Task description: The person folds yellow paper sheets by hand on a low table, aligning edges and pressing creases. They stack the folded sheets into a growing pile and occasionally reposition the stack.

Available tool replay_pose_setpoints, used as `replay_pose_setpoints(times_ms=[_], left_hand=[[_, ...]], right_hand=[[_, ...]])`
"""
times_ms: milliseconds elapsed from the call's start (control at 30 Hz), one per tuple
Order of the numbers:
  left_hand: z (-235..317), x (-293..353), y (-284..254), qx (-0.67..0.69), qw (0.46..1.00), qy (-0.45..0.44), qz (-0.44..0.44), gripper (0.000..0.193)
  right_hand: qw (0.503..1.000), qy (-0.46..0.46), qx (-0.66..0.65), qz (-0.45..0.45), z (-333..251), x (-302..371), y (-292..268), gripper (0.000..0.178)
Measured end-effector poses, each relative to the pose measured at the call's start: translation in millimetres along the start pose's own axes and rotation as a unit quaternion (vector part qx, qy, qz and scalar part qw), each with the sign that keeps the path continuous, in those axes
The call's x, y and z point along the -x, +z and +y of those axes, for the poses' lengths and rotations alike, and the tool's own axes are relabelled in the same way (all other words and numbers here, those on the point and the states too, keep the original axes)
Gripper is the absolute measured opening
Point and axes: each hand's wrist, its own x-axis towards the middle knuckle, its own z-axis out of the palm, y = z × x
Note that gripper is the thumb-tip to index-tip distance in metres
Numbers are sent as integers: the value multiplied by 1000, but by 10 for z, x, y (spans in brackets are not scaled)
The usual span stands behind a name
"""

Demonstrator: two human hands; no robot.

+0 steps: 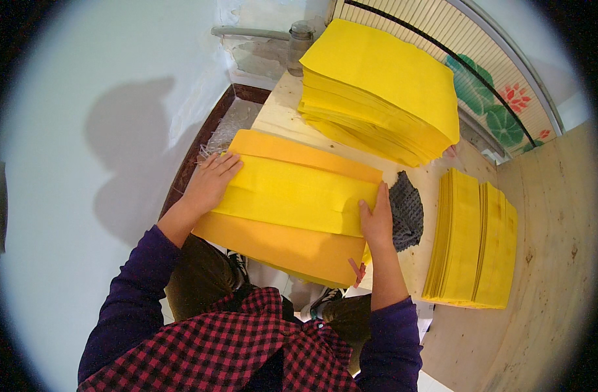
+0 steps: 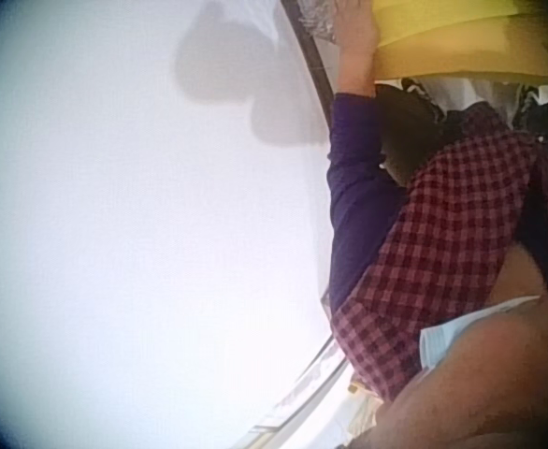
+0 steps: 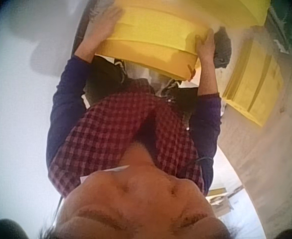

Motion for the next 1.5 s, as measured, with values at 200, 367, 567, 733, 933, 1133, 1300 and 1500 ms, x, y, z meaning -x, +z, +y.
replay_pose_setpoints(times_ms=[200,367,567,733,933,1133,1300,1500], left_hand=[[-18,60,15,11,1000,7,-4,55],[5,66,20,-10,1000,3,5,47],[23,70,-4,-9,1000,-15,-6,46],[17,70,-16,52,998,-37,13,45],[30,82,-27,128,989,-47,50,46],[22,74,-19,158,984,-56,51,47],[9,81,-21,179,980,-60,55,47],[-18,76,-7,168,982,-48,77,43]], right_hand=[[1000,-2,21,4,9,-47,-14,64],[999,-29,7,25,-26,-4,-67,58],[992,42,-112,45,28,96,-41,52],[990,75,-106,58,-23,144,-85,52],[972,-224,57,37,-412,368,-271,43],[913,-368,109,-138,-926,475,48,30],[885,-383,242,-108,-1203,441,390,18],[875,-381,277,-113,-1213,376,500,12]])
